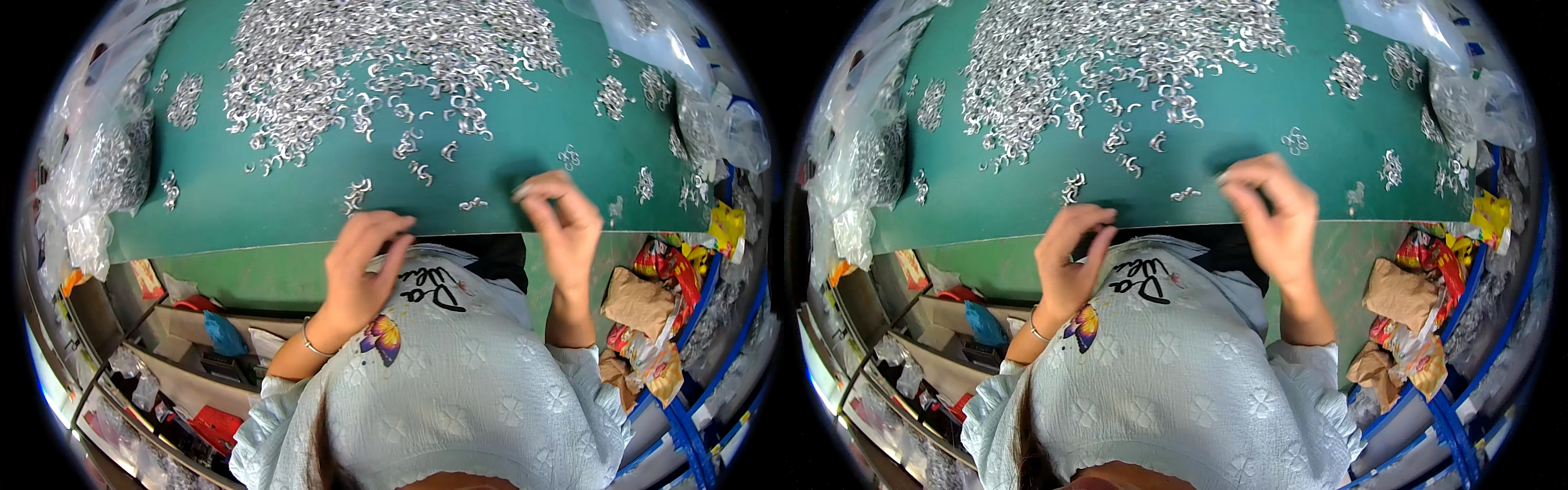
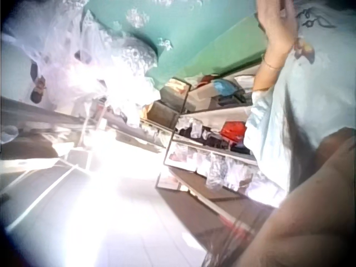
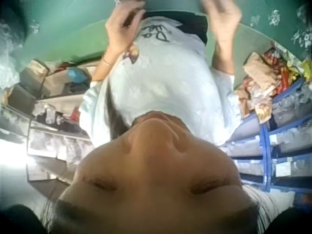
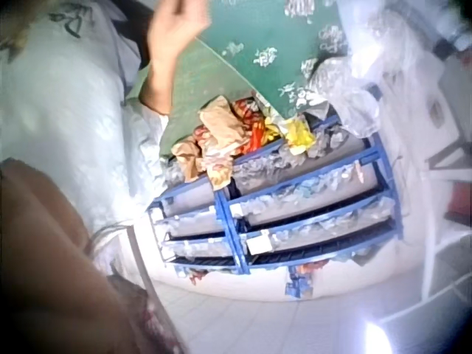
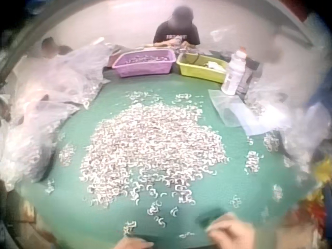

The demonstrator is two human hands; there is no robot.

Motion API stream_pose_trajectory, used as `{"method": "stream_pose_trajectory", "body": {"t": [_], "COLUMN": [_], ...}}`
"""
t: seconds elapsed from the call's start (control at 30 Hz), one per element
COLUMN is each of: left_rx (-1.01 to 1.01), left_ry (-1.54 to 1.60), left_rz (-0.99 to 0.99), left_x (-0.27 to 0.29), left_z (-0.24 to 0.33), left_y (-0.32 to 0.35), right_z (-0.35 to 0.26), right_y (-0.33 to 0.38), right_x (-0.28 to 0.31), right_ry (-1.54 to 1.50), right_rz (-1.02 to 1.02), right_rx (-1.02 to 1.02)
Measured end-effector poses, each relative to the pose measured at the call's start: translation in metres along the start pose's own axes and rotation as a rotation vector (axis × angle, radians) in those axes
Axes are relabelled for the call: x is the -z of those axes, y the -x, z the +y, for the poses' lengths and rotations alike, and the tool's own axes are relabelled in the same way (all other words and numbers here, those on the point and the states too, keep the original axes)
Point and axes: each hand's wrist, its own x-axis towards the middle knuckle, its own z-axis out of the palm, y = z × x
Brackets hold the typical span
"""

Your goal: The person sorts small, silver, crescent-shaped metal parts by hand on a green workbench, moving them from a central pile into smaller clusters and plastic bags.

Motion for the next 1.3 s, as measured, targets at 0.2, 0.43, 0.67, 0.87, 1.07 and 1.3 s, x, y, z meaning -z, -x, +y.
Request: {"method": "stream_pose_trajectory", "body": {"t": [0.2, 0.43, 0.67, 0.87, 1.07, 1.3], "left_rx": [0.427, 0.549, 0.452, 0.423, 0.423, 0.423], "left_ry": [0.569, 0.798, 0.793, 0.793, 0.802, 0.854], "left_rz": [-0.250, -0.223, -0.179, -0.164, -0.156, -0.175], "left_x": [-0.002, 0.001, 0.002, 0.004, 0.004, 0.004], "left_z": [-0.005, -0.012, -0.010, -0.008, -0.005, -0.007], "left_y": [0.007, 0.006, 0.001, 0.001, -0.001, 0.002], "right_z": [-0.011, -0.009, -0.012, -0.016, -0.017, -0.015], "right_y": [0.002, -0.002, -0.001, -0.003, -0.001, -0.001], "right_x": [-0.054, -0.064, -0.069, -0.067, -0.067, -0.067], "right_ry": [0.073, 0.175, 0.015, -0.017, -0.021, -0.003], "right_rz": [-0.263, -0.309, -0.261, -0.262, -0.253, -0.231], "right_rx": [0.330, 0.465, 0.313, 0.326, 0.318, 0.355]}}
